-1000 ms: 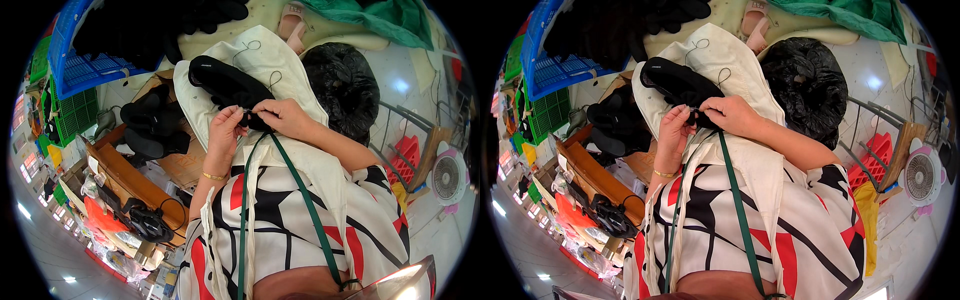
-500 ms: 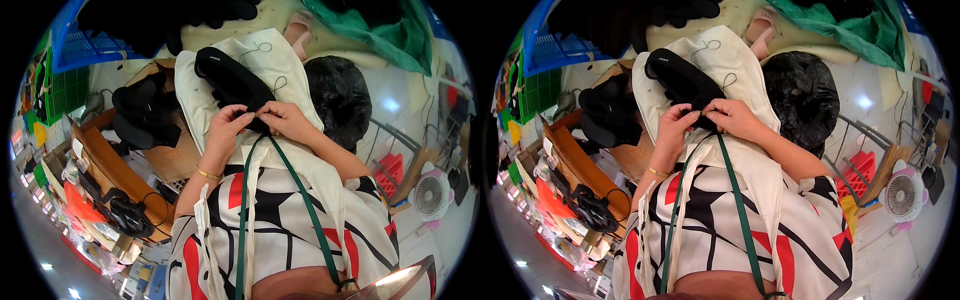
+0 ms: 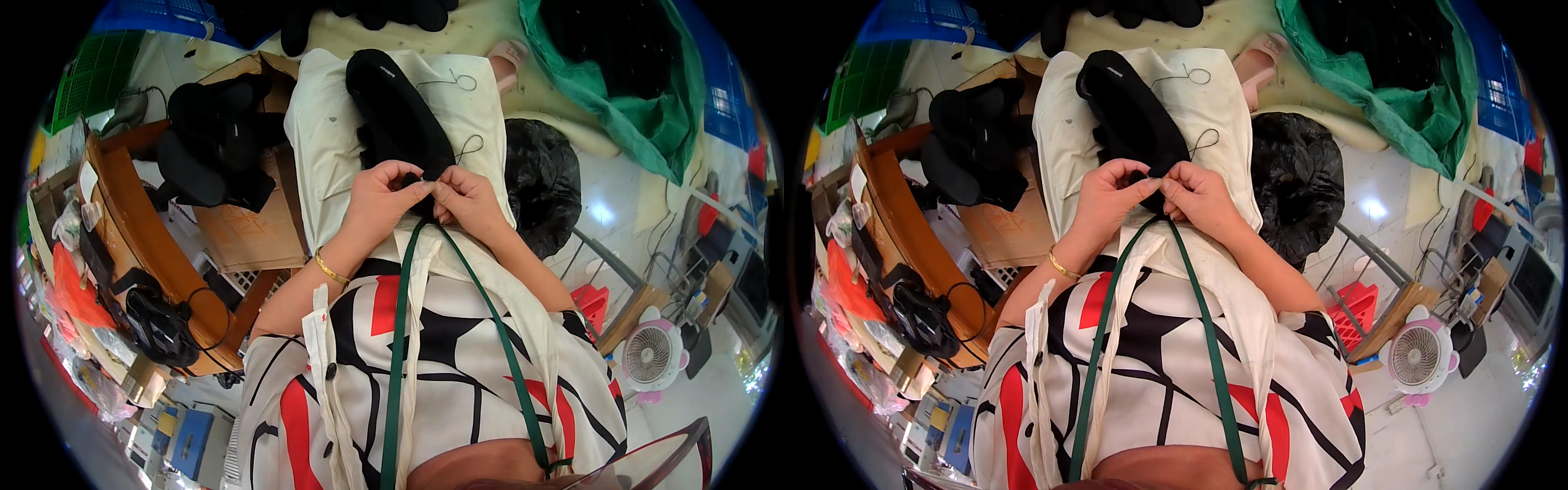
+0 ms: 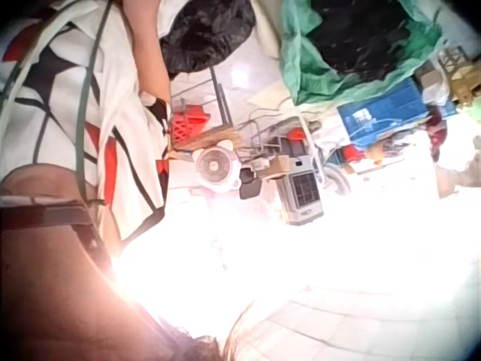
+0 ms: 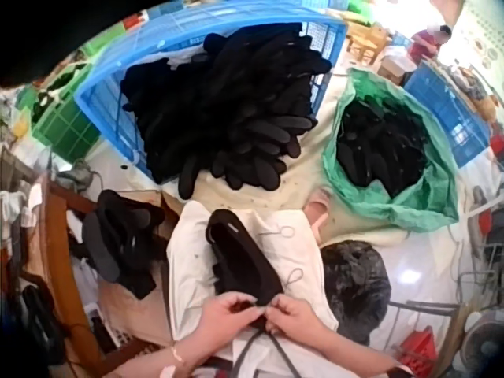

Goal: The person sits on the floor in a workshop and sews black slip-on shoes using a needle and thread. They pick up shoes from a blue crate, stitch the soles or edges, and place the finished shoes into a cardboard box.

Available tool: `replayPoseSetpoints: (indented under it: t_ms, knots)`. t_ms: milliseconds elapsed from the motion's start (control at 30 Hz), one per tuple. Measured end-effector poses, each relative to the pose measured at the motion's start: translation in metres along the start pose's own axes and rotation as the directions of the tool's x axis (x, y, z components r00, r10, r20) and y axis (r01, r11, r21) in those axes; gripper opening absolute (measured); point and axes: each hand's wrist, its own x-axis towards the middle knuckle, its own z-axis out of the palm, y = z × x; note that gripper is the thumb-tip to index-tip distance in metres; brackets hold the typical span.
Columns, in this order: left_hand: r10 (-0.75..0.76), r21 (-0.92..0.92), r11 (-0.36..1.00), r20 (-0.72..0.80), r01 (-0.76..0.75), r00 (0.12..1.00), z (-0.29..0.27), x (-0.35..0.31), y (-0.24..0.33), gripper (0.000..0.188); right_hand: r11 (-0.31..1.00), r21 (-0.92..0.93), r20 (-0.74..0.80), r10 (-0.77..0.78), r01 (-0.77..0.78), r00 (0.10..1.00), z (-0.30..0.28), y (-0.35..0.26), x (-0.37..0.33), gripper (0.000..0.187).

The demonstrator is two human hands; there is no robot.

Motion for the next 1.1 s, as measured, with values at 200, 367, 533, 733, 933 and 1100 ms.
replayPoseSetpoints:
  t_ms: [200, 367, 533, 733, 933, 1100]
  knots:
    - [-0.027, -0.159, 0.986, 0.089, 0.041, 0.996, -0.002, -0.002, -0.002, 0.020, 0.997, 0.032, 0.053, -0.072, 0.070, 0.996, -0.005, 0.006, 0.004, 0.014]
    - [-0.037, -0.252, 0.965, 0.139, 0.071, 0.990, -0.004, -0.001, -0.006, 0.017, 0.992, 0.057, 0.084, -0.119, 0.114, 0.989, -0.004, 0.009, 0.006, 0.012]
    - [0.030, -0.243, 0.970, 0.106, -0.003, 0.994, -0.001, 0.001, -0.010, 0.014, 0.991, 0.069, 0.090, -0.123, 0.117, 0.988, -0.002, 0.011, 0.006, 0.010]
    - [0.037, -0.155, 0.988, 0.107, -0.020, 0.994, -0.003, 0.001, -0.007, 0.013, 0.991, 0.107, 0.114, -0.097, 0.085, 0.989, -0.003, 0.017, 0.007, 0.015]
    - [0.033, -0.098, 0.995, 0.112, -0.022, 0.993, -0.001, 0.000, -0.007, 0.011, 0.960, 0.238, 0.129, -0.183, 0.149, 0.975, 0.002, 0.005, 0.007, 0.037]
    - [0.035, -0.102, 0.995, 0.160, -0.019, 0.987, -0.002, 0.000, -0.009, 0.010, 0.997, 0.077, 0.213, -0.043, 0.027, 0.976, -0.004, -0.022, 0.003, 0.047]
